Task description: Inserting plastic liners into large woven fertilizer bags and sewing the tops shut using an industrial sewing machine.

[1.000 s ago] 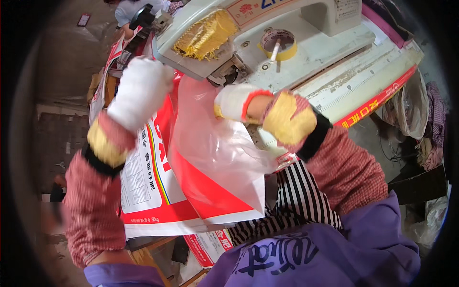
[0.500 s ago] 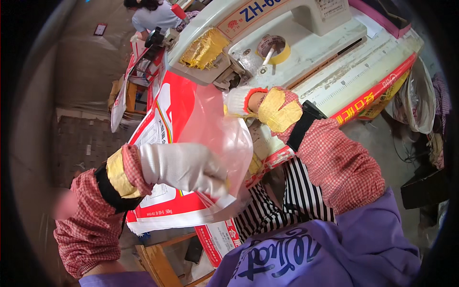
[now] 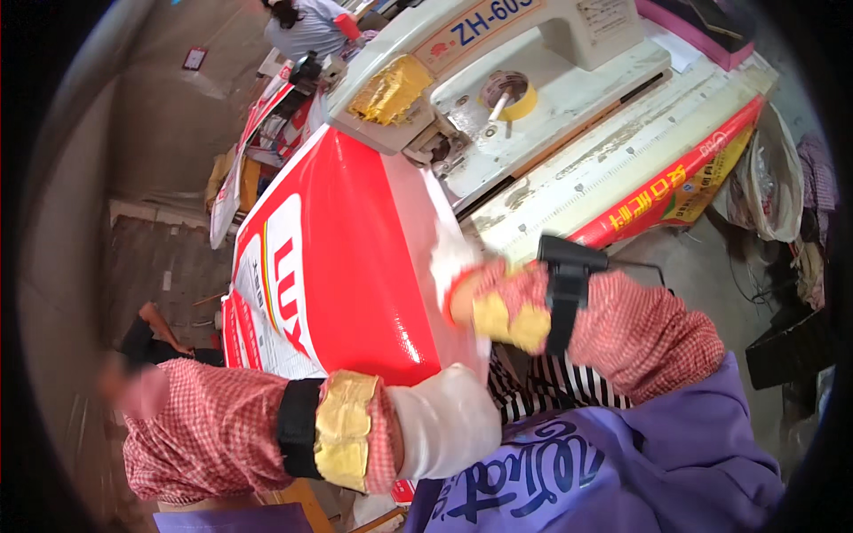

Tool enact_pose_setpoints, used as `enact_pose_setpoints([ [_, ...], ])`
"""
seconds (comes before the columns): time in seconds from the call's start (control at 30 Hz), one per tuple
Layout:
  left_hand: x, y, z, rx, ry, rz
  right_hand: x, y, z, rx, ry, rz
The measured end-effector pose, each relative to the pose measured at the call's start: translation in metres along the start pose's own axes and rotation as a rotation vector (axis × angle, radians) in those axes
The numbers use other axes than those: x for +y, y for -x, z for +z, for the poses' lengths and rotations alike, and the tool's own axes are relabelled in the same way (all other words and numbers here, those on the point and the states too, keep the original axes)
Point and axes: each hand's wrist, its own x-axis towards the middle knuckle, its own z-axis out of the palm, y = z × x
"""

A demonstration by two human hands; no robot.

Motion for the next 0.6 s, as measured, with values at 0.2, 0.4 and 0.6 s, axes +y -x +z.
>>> enact_pose_setpoints([
  [0.2,-0.02,0.006,0.029,0.262,0.09,-0.032,0.166,0.014,-0.03,-1.255,2.699,0.102],
  [0.4,-0.014,0.01,0.0,-0.072,0.092,-0.014,0.231,-0.016,0.027,1.32,3.555,-1.055],
  [0.6,-0.011,0.008,0.019,0.13,0.066,0.039,0.178,-0.027,0.007,1.754,3.888,-0.813],
])
